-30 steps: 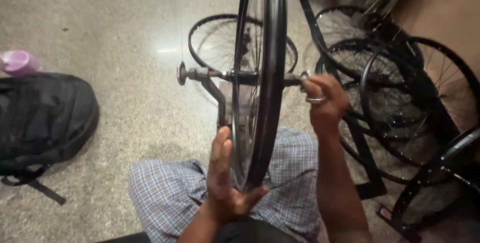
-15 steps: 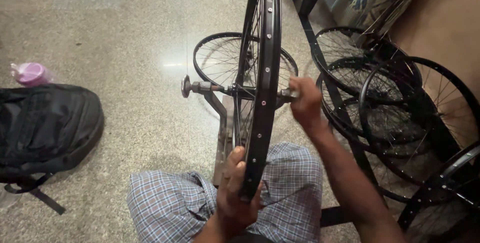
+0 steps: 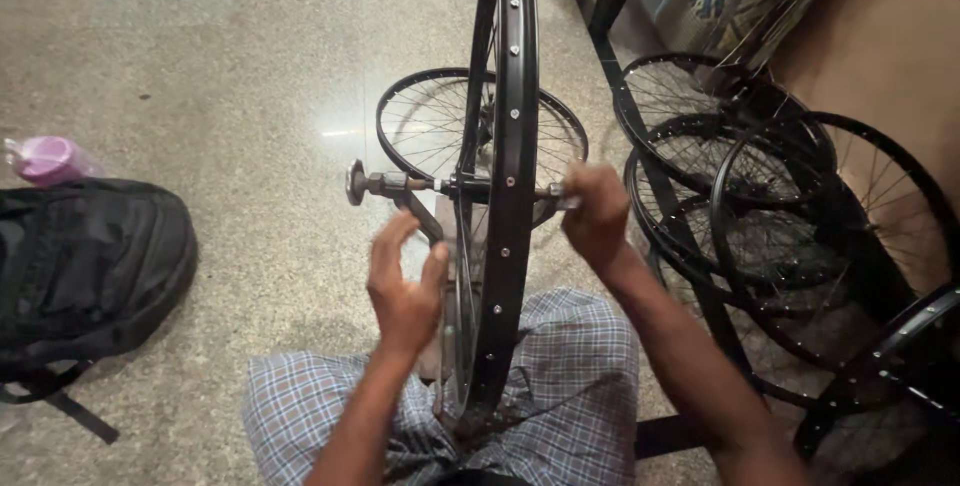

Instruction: The person sits on the floor and works on a bicycle wheel mounted on a truing stand. They use a tool to adjust the spokes and rotate the wheel to check alignment. The person removes the wheel from the stand, places it on the floor, and then picks up another wheel to mount on the stand for further adjustment.

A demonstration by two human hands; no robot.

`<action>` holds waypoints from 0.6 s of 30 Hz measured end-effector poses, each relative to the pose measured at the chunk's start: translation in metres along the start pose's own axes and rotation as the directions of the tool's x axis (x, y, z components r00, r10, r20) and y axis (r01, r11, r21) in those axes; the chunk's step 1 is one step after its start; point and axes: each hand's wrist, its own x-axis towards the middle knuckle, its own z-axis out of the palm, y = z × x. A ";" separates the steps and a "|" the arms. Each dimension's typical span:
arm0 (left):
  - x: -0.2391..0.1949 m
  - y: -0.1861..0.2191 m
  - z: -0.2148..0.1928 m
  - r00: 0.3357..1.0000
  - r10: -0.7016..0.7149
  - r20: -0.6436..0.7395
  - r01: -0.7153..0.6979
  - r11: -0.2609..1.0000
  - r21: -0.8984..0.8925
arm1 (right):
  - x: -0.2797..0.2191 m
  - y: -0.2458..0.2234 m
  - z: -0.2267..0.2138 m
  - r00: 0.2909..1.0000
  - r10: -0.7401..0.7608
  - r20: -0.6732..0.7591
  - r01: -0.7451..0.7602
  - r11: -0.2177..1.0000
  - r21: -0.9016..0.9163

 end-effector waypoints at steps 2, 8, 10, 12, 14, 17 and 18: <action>0.035 -0.015 0.002 0.933 0.343 -0.112 -0.306 0.917 0.257 | -0.004 -0.004 -0.003 1.000 0.000 0.017 0.001 1.000 -0.031; 0.110 -0.064 -0.024 0.962 0.256 0.093 -0.266 0.955 0.132 | 0.039 0.006 -0.015 0.593 0.579 0.560 -0.729 0.681 0.069; 0.110 -0.077 -0.015 0.872 0.482 0.080 -0.489 0.865 0.118 | 0.041 0.012 -0.013 0.637 0.539 0.551 -0.695 0.711 0.107; 0.115 -0.088 -0.008 0.917 0.389 0.085 -0.398 0.905 0.149 | 0.024 0.012 -0.008 0.895 0.258 0.364 -0.310 0.947 0.089; 0.125 -0.093 -0.008 0.951 0.233 0.204 -0.279 0.930 0.239 | 0.005 0.006 0.004 0.981 0.074 0.181 -0.062 0.995 -0.073; 0.161 -0.082 -0.012 0.804 -0.289 0.520 0.043 0.900 0.434 | -0.014 -0.015 -0.005 0.995 -0.089 0.036 0.095 0.971 -0.218; 0.181 -0.074 -0.014 0.625 -0.511 0.591 0.230 0.843 0.486 | -0.012 -0.025 -0.002 0.991 -0.134 -0.007 0.129 0.961 -0.243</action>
